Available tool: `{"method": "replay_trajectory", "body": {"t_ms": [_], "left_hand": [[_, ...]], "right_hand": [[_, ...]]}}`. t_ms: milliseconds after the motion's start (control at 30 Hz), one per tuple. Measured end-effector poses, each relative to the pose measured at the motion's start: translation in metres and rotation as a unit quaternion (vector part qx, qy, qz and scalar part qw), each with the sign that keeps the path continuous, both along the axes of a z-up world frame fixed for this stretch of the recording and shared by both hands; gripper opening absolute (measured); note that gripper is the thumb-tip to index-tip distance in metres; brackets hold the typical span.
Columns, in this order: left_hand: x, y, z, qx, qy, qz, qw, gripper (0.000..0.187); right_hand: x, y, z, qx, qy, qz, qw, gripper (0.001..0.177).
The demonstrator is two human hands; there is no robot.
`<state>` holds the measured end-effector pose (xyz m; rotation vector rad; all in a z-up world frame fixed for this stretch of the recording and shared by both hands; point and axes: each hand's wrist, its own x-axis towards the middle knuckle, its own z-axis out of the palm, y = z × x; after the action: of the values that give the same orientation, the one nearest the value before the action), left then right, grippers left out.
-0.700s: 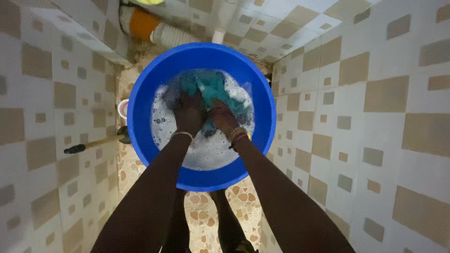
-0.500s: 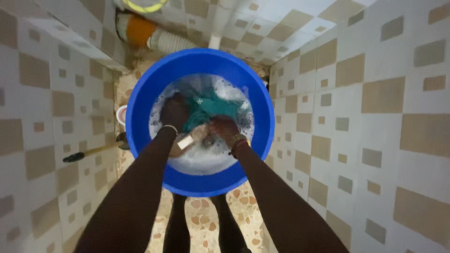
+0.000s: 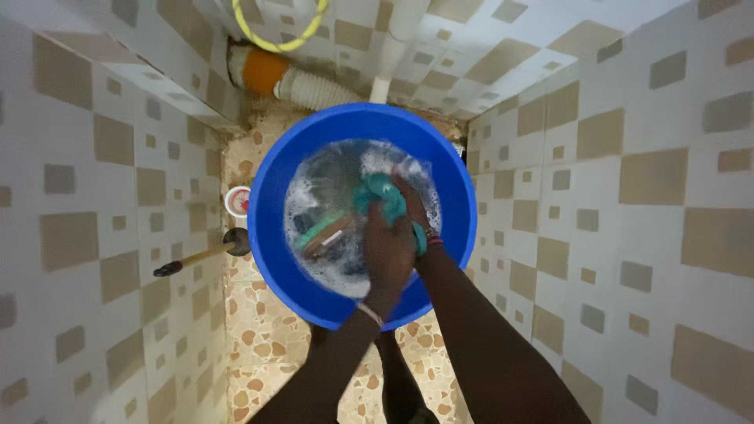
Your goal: The person washes a teal towel in a blue basin of soapy water, wrings it out, and wipes the top of a white water heater. The person then picks up a pink plastic basket, places it in the basin, and scrubs it with a green brush.
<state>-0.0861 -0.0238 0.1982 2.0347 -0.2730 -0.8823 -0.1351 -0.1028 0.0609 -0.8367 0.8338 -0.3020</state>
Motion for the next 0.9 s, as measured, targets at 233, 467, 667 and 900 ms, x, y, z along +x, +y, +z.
{"method": "replay_trajectory", "body": {"t_ms": [233,467,667,900], "left_hand": [[0.034,-0.007,-0.027,0.021,-0.183,-0.095,0.978,0.033],[0.105,-0.036,-0.147,0.133,0.027,-0.177,0.975,0.077],[0.154,-0.012,-0.218,0.174,-0.317,-0.298,0.883,0.043],[0.103,-0.012,-0.183,0.144,-0.407,-0.290,0.854,0.070]], "right_hand": [[-0.021,0.000,-0.085,0.016,0.127,0.023,0.992,0.047],[-0.009,0.000,-0.027,0.199,0.034,-0.142,0.969,0.037],[-0.008,-0.023,-0.041,0.215,-0.064,-0.178,0.958,0.036],[-0.016,-0.006,-0.081,0.180,-0.016,-0.154,0.971,0.032]]}}
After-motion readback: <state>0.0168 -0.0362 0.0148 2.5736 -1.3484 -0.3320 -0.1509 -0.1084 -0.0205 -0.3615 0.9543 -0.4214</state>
